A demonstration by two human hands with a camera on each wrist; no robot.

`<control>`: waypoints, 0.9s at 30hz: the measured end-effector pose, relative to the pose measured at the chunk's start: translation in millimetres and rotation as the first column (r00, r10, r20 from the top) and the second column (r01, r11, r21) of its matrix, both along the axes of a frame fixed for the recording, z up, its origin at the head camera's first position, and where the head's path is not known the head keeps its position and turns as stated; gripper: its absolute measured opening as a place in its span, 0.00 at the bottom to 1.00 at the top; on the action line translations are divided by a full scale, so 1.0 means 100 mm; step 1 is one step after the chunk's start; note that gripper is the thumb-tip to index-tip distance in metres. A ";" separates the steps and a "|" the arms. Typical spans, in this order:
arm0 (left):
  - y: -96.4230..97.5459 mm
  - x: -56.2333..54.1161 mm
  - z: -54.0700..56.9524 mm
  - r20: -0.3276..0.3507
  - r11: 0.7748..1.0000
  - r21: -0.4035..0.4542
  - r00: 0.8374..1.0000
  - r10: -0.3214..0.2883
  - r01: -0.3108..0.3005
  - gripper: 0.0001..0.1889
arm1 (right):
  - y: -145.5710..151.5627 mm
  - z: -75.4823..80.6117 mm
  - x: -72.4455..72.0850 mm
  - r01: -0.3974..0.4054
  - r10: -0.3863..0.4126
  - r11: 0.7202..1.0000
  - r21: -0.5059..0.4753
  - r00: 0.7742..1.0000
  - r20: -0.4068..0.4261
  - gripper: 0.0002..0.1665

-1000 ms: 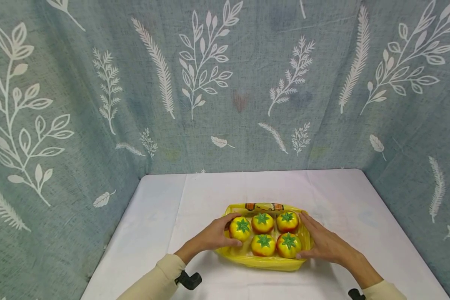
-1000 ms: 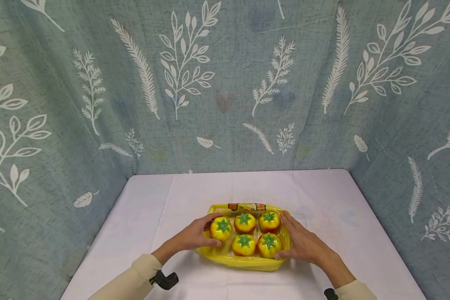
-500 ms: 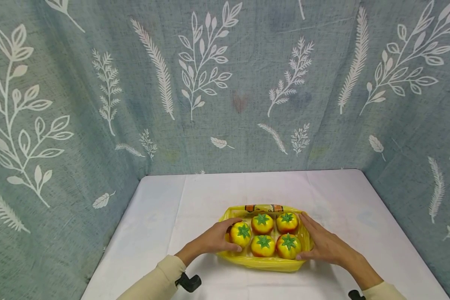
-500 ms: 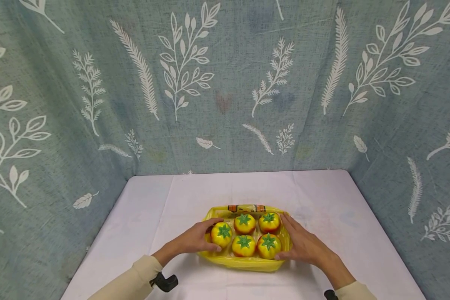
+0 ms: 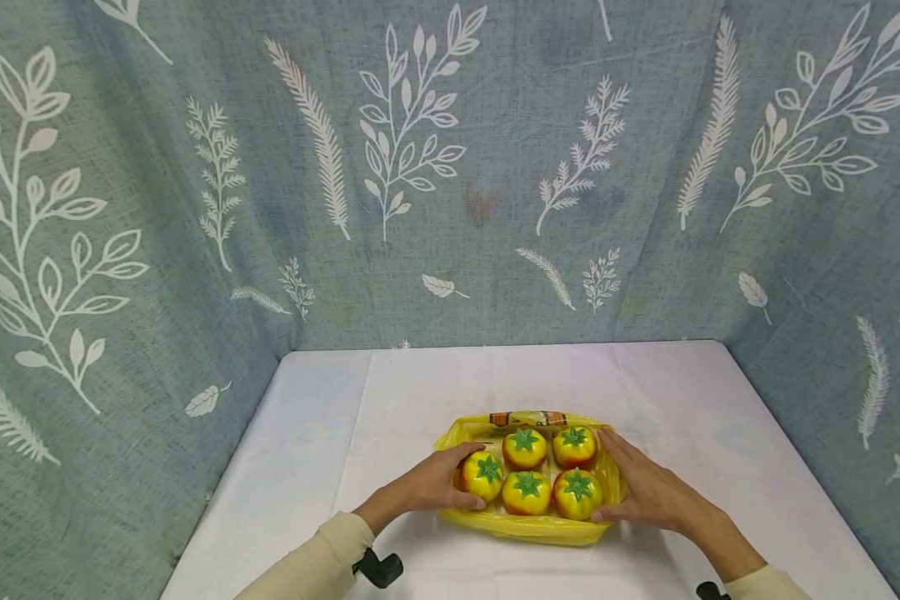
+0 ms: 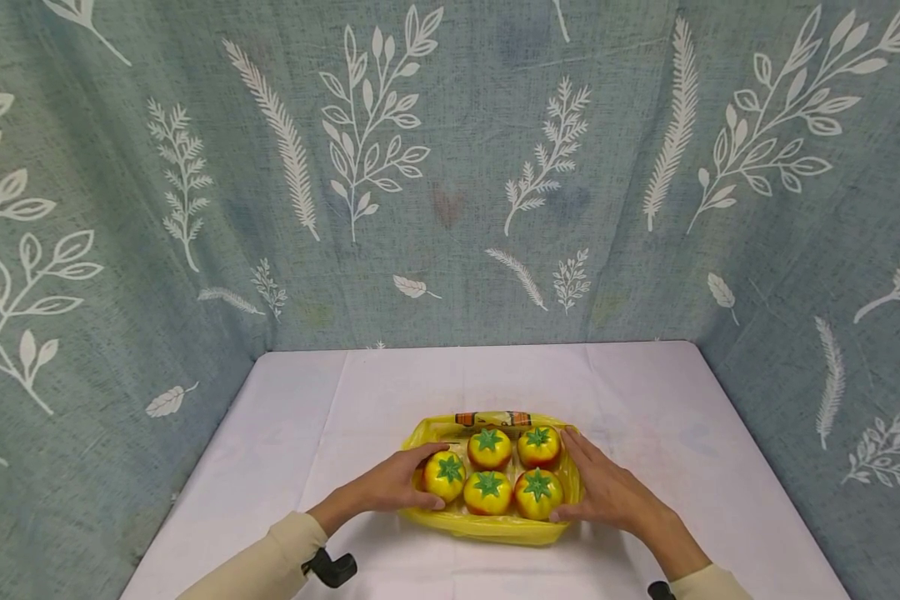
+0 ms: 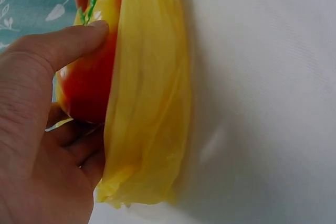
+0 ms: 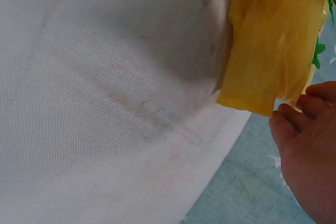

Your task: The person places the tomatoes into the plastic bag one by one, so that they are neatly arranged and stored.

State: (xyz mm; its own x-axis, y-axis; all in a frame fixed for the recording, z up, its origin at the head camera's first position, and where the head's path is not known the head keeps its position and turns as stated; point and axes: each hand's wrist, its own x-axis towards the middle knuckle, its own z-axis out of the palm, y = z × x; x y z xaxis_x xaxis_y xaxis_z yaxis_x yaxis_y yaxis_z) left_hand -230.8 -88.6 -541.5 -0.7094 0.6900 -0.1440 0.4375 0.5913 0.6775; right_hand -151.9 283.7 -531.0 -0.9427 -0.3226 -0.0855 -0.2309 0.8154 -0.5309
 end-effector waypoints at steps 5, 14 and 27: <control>0.01 0.01 -0.03 -0.024 0.997 -0.073 1.000 -0.006 0.004 0.48 | 0.00 0.00 0.00 0.003 -0.003 1.000 -0.003 1.000 0.009 0.74; 0.02 0.04 -0.06 -0.016 0.990 -0.138 1.000 -0.009 0.007 0.47 | 0.00 0.01 0.01 0.007 -0.007 1.000 0.002 1.000 0.004 0.74; 0.02 0.05 -0.05 -0.055 0.991 -0.131 0.998 -0.033 0.026 0.47 | 0.00 0.01 0.01 0.015 -0.015 1.000 0.014 1.000 0.007 0.73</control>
State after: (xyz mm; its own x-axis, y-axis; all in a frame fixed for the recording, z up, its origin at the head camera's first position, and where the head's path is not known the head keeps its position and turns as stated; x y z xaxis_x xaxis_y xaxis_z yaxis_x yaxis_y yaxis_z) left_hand -225.4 -86.5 -546.1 -0.6987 0.6885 -0.1944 0.4914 0.6593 0.5691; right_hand -150.9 283.5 -529.8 -0.9468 -0.3070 -0.0963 -0.2149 0.8262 -0.5207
